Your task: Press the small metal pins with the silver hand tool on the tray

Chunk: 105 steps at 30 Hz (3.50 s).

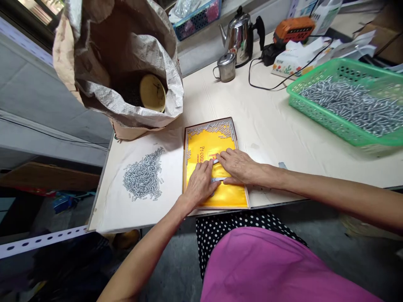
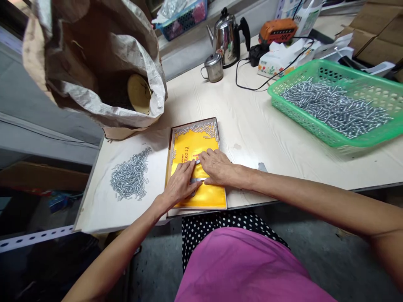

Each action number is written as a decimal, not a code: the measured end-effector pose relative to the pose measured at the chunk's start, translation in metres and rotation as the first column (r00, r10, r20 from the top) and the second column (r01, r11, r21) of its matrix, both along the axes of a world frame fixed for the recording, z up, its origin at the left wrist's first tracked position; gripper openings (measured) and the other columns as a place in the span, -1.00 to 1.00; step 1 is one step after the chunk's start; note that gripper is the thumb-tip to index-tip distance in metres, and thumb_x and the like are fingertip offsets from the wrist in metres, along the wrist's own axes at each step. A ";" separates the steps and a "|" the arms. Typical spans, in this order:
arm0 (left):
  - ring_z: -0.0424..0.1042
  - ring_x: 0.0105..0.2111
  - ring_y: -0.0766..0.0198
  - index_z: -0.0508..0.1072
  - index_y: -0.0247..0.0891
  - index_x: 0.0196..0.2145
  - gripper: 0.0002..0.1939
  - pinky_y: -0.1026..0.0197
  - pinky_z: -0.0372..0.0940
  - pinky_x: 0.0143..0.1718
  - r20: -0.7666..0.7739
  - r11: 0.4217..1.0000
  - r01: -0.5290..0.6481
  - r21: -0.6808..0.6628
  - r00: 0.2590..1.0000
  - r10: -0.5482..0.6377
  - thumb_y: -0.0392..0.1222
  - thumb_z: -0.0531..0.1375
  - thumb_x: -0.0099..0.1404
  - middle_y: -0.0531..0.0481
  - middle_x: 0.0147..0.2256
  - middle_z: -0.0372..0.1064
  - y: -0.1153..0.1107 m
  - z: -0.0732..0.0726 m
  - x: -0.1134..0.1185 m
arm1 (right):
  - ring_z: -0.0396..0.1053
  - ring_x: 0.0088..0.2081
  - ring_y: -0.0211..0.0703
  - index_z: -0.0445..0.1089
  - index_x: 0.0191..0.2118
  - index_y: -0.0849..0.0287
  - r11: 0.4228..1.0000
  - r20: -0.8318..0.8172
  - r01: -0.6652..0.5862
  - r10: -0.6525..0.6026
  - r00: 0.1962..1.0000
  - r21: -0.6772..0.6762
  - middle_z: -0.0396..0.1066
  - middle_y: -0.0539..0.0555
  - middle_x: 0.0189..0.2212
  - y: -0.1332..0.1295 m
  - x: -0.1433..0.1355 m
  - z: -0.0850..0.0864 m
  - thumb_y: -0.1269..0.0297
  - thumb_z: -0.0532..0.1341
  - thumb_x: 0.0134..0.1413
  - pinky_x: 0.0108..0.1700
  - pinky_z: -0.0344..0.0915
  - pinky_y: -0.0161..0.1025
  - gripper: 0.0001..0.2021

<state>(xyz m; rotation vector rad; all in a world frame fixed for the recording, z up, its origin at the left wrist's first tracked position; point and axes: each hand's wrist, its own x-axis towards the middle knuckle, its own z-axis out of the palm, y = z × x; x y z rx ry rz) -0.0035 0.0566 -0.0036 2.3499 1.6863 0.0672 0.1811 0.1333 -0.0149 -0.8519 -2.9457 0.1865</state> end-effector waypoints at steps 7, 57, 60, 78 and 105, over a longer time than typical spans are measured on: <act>0.33 -0.06 0.00 0.34 -0.30 0.09 -0.63 -0.04 0.31 -0.02 -0.089 1.000 -0.011 -0.020 0.996 0.009 -0.12 0.19 0.39 -0.20 -0.07 0.38 -0.004 0.007 0.010 | 0.33 -0.16 0.02 0.43 -0.14 0.29 0.999 0.017 -0.043 0.043 0.999 -0.003 0.46 0.24 -0.20 -0.009 -0.002 -0.003 0.21 0.27 0.22 -0.19 0.22 -0.14 -0.78; 0.38 -0.18 0.14 0.57 -0.27 -0.26 -0.87 0.14 0.28 -0.16 -0.028 0.935 -0.308 0.175 0.948 0.318 -0.21 0.23 0.40 -0.09 -0.26 0.47 -0.036 0.033 -0.044 | 0.38 -0.33 -0.02 0.32 -0.21 0.06 0.999 -0.380 0.040 -0.041 0.924 -0.012 0.44 0.10 -0.36 0.079 0.053 -0.014 -0.10 -0.14 0.42 -0.22 0.19 -0.08 -0.56; 0.38 -0.14 0.14 0.56 -0.25 -0.11 -0.82 0.14 0.27 -0.09 0.081 0.824 -0.426 0.373 0.900 0.429 -0.16 0.21 0.42 -0.10 -0.19 0.46 -0.018 0.053 -0.074 | 0.38 -0.34 -0.04 0.33 -0.21 0.07 1.000 -0.389 0.020 -0.027 0.921 -0.023 0.42 0.09 -0.38 0.077 0.058 -0.014 -0.08 -0.11 0.42 -0.22 0.19 -0.09 -0.58; 0.40 -0.07 0.02 0.55 -0.32 -0.22 -0.73 0.15 0.24 -0.16 -0.443 0.787 -0.612 0.083 0.685 0.579 -0.34 0.04 0.41 -0.20 -0.16 0.49 -0.036 0.015 -0.140 | 0.23 -0.28 -0.08 0.32 -0.23 0.12 0.971 -0.176 -0.171 0.201 0.964 0.169 0.42 0.03 -0.36 0.050 -0.017 -0.032 0.33 -0.03 0.44 -0.13 -0.03 -0.10 -0.78; 0.30 -0.72 0.43 0.47 -0.33 -0.45 -0.85 0.39 0.22 -0.65 0.261 0.462 -0.565 -0.683 0.401 0.878 -0.26 0.27 0.27 0.14 -0.66 0.34 -0.052 0.010 -0.033 | 0.19 -0.17 0.05 0.40 -0.15 0.10 0.993 -0.135 -0.049 0.063 0.989 0.104 0.41 0.18 -0.23 0.031 -0.015 -0.030 0.39 -0.03 0.36 -0.24 0.05 -0.09 -0.75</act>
